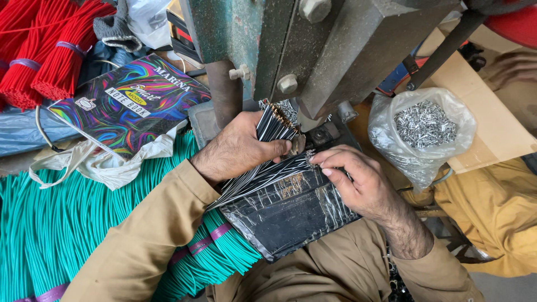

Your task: The person holds a bundle of black wires and fits small metal ferrule caps onto the wire ends one at a time, then positions each end under a foot-operated bench press to crimp the caps on. Bundles of red and green wires and a bag of loose ferrules sit on the workbench beside the press.

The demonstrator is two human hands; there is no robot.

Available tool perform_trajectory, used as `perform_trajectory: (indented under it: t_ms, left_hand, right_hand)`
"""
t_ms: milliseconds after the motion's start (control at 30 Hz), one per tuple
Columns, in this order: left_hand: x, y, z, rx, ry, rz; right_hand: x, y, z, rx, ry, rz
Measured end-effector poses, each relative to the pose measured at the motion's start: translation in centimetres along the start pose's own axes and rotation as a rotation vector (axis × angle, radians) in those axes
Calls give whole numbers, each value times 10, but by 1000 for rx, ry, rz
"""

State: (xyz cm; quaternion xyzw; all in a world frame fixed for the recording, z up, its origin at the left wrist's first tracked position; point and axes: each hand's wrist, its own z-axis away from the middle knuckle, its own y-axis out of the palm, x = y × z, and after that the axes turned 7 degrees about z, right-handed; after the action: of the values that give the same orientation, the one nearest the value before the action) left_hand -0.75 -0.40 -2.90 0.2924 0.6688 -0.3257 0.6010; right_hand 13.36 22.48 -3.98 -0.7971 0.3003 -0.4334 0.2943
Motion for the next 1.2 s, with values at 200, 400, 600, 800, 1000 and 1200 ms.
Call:
perform_trajectory:
  t_ms: [200,400,600,800,1000,1200]
  left_hand:
    - [-2,0,0,2,-32,27]
    - [-2,-1,2,-2,22,18]
    - [-2,-3,3,-23,117,-80]
    - [0,-3,3,-19,88,-66]
    - [2,-1,0,21,59,52]
    - [3,-3,1,-12,49,34]
  right_hand:
    - [4,-3,-3,-114,-164,116]
    - [4,0,-3,12,-117,65]
    - [-2,-1,1,82,-88,11]
    - [-16,2,6,-39,118,-20]
    - [-31,11,4,-172,290,-226]
    - [-34,15,-17,-197,278,-378]
